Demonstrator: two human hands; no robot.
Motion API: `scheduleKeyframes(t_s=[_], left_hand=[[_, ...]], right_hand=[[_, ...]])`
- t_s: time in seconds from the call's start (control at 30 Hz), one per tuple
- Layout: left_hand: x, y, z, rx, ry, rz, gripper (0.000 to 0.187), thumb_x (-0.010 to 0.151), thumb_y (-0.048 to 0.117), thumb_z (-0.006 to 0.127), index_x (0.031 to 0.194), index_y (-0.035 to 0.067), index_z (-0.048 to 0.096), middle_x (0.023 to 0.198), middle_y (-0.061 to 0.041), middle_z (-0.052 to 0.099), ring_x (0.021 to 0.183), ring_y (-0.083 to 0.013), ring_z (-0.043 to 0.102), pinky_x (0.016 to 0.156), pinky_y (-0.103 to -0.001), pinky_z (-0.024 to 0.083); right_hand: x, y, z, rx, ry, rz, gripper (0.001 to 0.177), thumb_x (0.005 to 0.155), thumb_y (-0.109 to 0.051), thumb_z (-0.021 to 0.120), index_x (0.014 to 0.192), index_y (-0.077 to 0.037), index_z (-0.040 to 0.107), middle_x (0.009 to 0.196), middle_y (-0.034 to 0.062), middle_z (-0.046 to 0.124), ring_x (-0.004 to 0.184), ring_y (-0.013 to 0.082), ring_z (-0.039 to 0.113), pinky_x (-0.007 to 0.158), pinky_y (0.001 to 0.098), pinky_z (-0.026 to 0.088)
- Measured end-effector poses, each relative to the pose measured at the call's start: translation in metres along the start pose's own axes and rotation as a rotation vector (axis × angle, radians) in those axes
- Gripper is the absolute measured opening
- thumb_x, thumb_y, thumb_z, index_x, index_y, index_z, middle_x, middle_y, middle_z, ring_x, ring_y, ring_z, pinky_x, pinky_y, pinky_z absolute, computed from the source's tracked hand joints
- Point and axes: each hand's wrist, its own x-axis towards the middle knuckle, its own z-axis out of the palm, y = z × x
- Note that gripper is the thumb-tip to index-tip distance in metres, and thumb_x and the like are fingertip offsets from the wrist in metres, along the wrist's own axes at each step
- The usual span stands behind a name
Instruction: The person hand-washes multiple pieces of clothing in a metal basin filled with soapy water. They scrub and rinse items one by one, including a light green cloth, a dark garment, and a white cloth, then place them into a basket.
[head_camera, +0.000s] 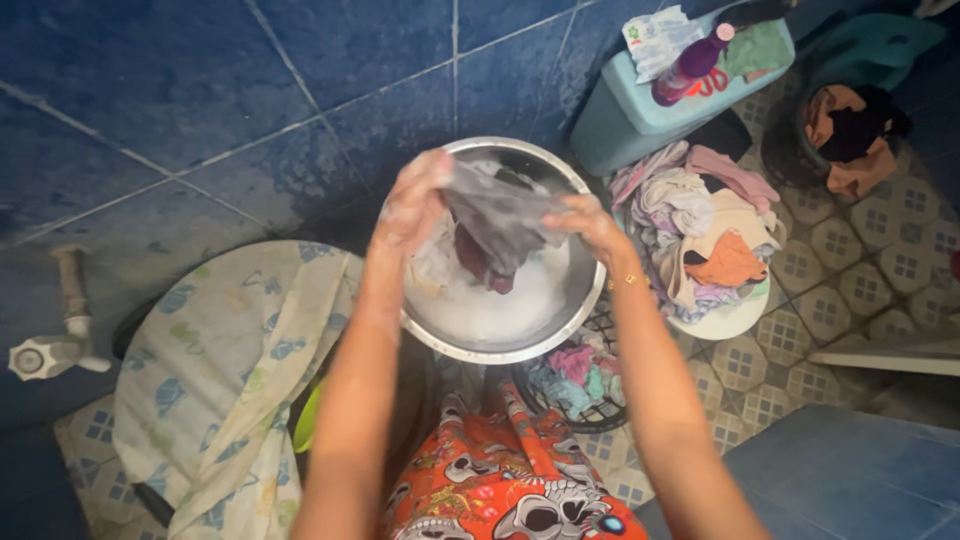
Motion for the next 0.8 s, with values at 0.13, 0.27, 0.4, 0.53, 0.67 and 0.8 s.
scheduleKeyframes(t_s=[0.13, 0.27, 0.4, 0.53, 0.67, 0.8], left_hand=[[0.001, -0.083, 0.005, 0.603, 0.310, 0.216, 0.037, 0.094, 0.034, 0.070, 0.118, 0.006, 0.070, 0.108, -0.006, 0.073, 0.103, -0.0168, 0.068, 0.096, -0.035, 0.053], [0.012, -0.150, 0.001, -0.027, 0.299, -0.061, 0.038, 0.096, 0.036, 0.067, 0.119, 0.005, 0.070, 0.107, -0.005, 0.073, 0.102, -0.0164, 0.067, 0.095, -0.034, 0.053], [0.027, -0.182, 0.001, -0.273, 0.239, -0.144, 0.040, 0.099, 0.037, 0.065, 0.119, 0.004, 0.070, 0.107, -0.004, 0.073, 0.101, -0.0160, 0.067, 0.093, -0.034, 0.053], [0.034, -0.187, 0.004, -0.211, 0.326, -0.152, 0.041, 0.101, 0.039, 0.062, 0.120, 0.003, 0.071, 0.106, -0.004, 0.074, 0.100, -0.0156, 0.066, 0.091, -0.033, 0.053], [0.025, -0.168, 0.002, 0.050, 0.315, -0.141, 0.043, 0.104, 0.040, 0.059, 0.121, 0.003, 0.071, 0.106, -0.003, 0.074, 0.099, -0.0151, 0.066, 0.089, -0.032, 0.053], [0.043, -0.115, 0.009, 0.678, 0.104, -0.090, 0.049, 0.106, 0.045, 0.056, 0.116, 0.001, 0.075, 0.102, -0.003, 0.076, 0.098, -0.0142, 0.066, 0.089, -0.030, 0.051]], right_hand=[[0.002, -0.025, 0.098, -0.355, 0.346, -0.484, 0.065, 0.073, -0.006, 0.057, 0.137, -0.003, 0.063, 0.130, 0.0132, 0.061, 0.124, 0.0242, 0.059, 0.107, 0.0390, 0.044], [0.019, -0.045, 0.158, -0.437, 0.385, -0.432, 0.052, 0.078, -0.015, 0.056, 0.127, -0.004, 0.065, 0.118, 0.0113, 0.062, 0.112, 0.0221, 0.059, 0.100, 0.0366, 0.045], [0.033, -0.045, 0.126, -0.426, 0.721, -0.161, 0.041, 0.083, -0.023, 0.056, 0.117, -0.004, 0.067, 0.107, 0.0094, 0.063, 0.101, 0.0199, 0.060, 0.092, 0.0343, 0.045], [0.029, -0.055, 0.122, -0.464, 0.589, -0.293, 0.036, 0.087, -0.032, 0.055, 0.107, -0.005, 0.069, 0.095, 0.0075, 0.064, 0.090, 0.0178, 0.060, 0.084, 0.0319, 0.046], [0.013, -0.071, 0.121, -0.426, 0.604, -0.111, 0.040, 0.092, -0.041, 0.055, 0.097, -0.005, 0.071, 0.083, 0.0056, 0.065, 0.079, 0.0156, 0.060, 0.076, 0.0296, 0.046], [0.027, -0.063, 0.064, 0.155, 0.445, 0.241, 0.049, 0.097, -0.049, 0.054, 0.087, -0.005, 0.073, 0.072, 0.0037, 0.066, 0.068, 0.0134, 0.060, 0.068, 0.0272, 0.047]])
